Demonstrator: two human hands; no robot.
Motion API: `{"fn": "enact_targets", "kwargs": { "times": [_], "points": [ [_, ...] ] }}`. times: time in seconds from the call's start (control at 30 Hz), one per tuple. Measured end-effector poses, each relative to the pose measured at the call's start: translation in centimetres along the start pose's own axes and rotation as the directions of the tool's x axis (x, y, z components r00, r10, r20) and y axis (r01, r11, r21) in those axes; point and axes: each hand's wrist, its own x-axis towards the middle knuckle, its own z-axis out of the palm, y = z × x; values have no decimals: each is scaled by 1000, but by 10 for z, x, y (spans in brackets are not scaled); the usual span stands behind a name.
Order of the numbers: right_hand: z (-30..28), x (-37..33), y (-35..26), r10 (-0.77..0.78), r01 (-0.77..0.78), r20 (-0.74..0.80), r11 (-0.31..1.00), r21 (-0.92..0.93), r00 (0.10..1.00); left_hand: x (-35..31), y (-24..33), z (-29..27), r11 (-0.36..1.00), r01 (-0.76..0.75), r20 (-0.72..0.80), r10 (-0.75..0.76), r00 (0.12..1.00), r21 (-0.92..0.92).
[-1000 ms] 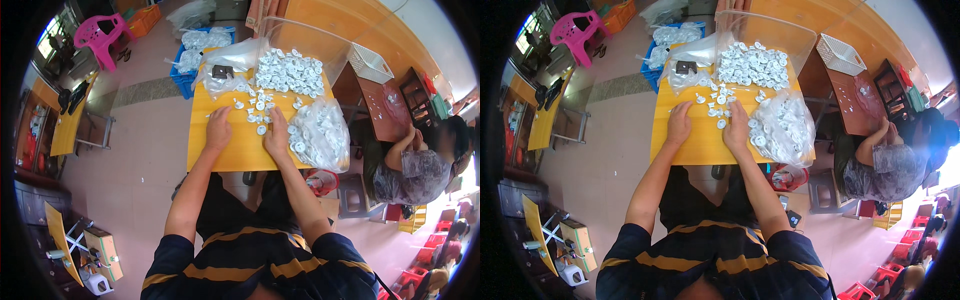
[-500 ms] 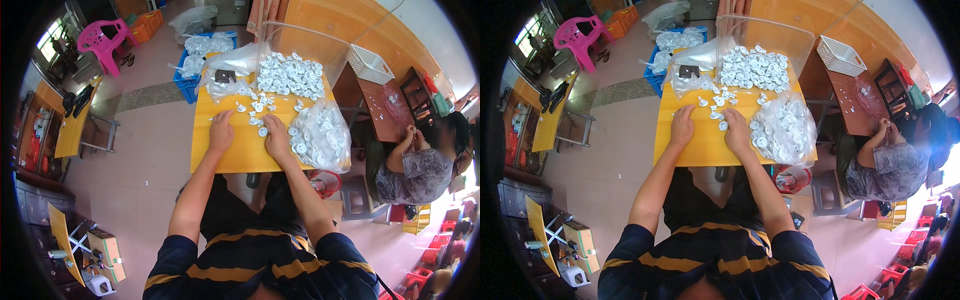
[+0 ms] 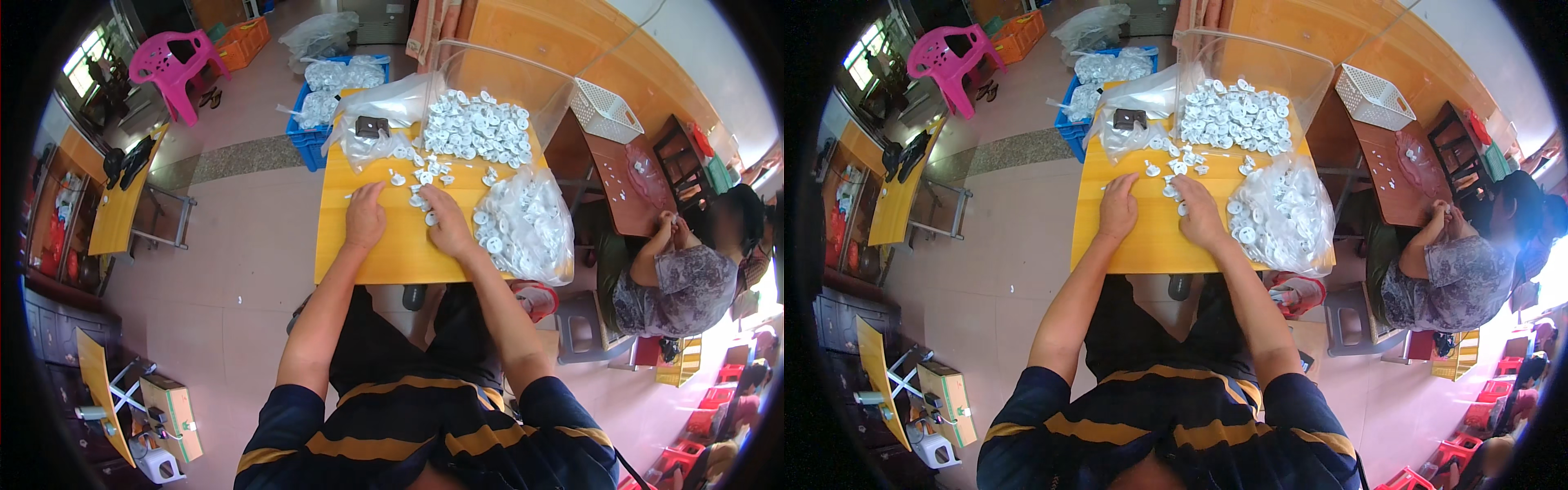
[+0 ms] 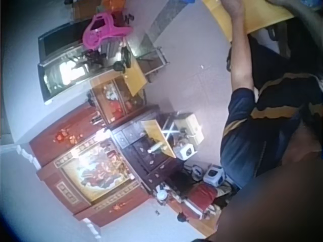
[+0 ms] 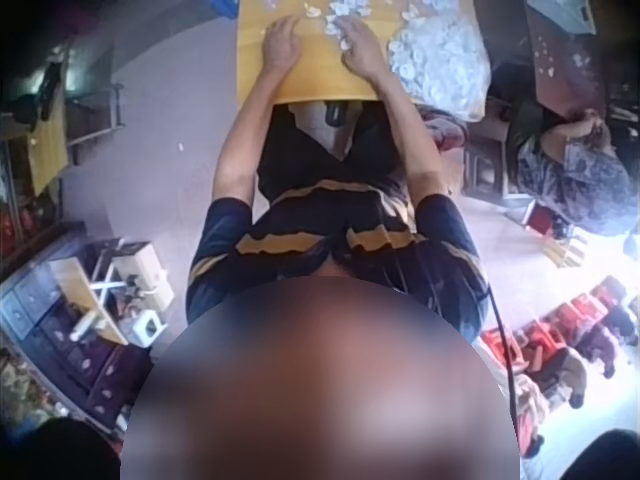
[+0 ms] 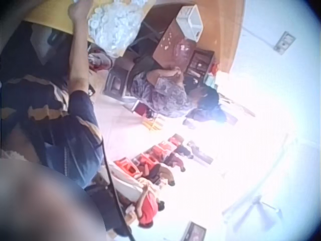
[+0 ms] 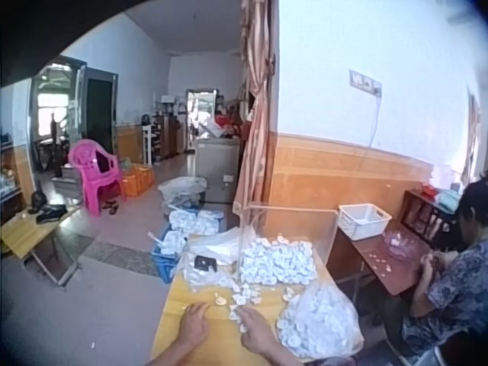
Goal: The person sorts and inspects small white plastic components by hand at a table.
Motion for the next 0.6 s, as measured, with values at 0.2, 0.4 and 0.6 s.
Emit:
{"fn": "enact_targets", "kwargs": {
  "times": [0.2, 0.4, 0.6],
  "points": [
    [-7, -1, 18, 382, -421, 200, 683, 597, 902, -2, 1, -2, 1000, 6, -14, -7, 1000, -24],
    [-10, 0, 28, 394, -406, 176, 638, 654, 902, -1, 2, -5, 1000, 6, -8, -6, 1000, -23],
    [-1, 8, 10, 261, -278, 102, 935, 219, 960, 0, 3, -4, 1000, -1, -9, 1, 1000, -16]
  ]
}}
